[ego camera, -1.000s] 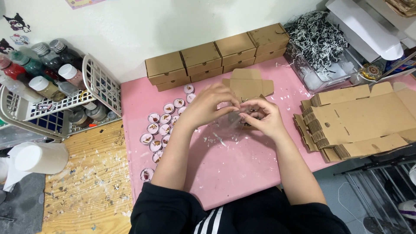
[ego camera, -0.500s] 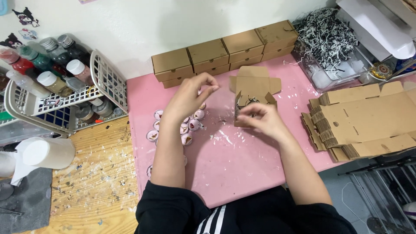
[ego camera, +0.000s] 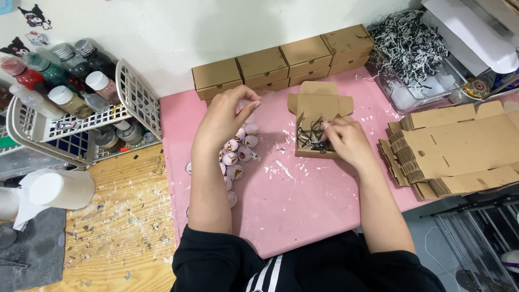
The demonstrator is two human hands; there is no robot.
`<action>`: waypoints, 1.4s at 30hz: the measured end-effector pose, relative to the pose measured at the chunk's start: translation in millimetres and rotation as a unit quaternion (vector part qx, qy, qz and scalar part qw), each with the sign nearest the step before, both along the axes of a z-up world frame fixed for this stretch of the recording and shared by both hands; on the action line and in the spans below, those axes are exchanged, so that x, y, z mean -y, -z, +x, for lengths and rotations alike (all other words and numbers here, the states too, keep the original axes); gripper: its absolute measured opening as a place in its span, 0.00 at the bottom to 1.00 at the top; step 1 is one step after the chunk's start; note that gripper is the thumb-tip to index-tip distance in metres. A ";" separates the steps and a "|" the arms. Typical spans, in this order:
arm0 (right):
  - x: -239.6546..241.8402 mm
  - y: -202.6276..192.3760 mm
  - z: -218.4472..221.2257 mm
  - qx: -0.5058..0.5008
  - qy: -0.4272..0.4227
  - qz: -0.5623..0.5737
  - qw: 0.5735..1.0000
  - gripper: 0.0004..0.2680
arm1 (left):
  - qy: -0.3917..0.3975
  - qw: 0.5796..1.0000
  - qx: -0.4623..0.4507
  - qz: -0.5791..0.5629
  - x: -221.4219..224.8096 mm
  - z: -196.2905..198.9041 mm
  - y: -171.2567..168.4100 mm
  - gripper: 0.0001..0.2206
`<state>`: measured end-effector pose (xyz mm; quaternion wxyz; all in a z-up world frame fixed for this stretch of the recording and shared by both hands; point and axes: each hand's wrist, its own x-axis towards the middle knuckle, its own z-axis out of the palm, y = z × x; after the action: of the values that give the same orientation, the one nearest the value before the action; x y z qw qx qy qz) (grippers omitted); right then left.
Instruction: The person is packaging small pink candles into small cardboard boxes, using paper shreds as filler.
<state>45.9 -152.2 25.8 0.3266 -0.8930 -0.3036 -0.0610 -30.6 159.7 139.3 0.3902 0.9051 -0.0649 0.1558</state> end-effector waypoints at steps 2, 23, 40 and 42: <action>0.7 4.1 3.9 0.032 -0.010 0.001 0.999 0.14 | 0.000 1.000 0.002 0.000 -1.4 -0.6 0.3 0.07; 5.8 17.2 11.5 0.083 0.019 0.034 0.996 0.12 | 0.010 1.000 0.023 -0.003 -5.2 -9.6 -5.5 0.07; 14.9 -6.5 12.2 -0.089 -0.023 0.330 0.939 0.09 | 0.007 1.000 0.019 -0.014 -10.3 -10.4 -4.8 0.07; 9.0 -16.0 13.1 -0.167 -0.010 0.327 0.930 0.10 | 0.010 1.000 0.021 -0.009 -11.1 -9.0 -2.5 0.07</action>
<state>58.9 -161.2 41.9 0.6472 -0.7310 -0.2164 -0.0040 -39.5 170.8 141.8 0.3987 0.8972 -0.0805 0.1718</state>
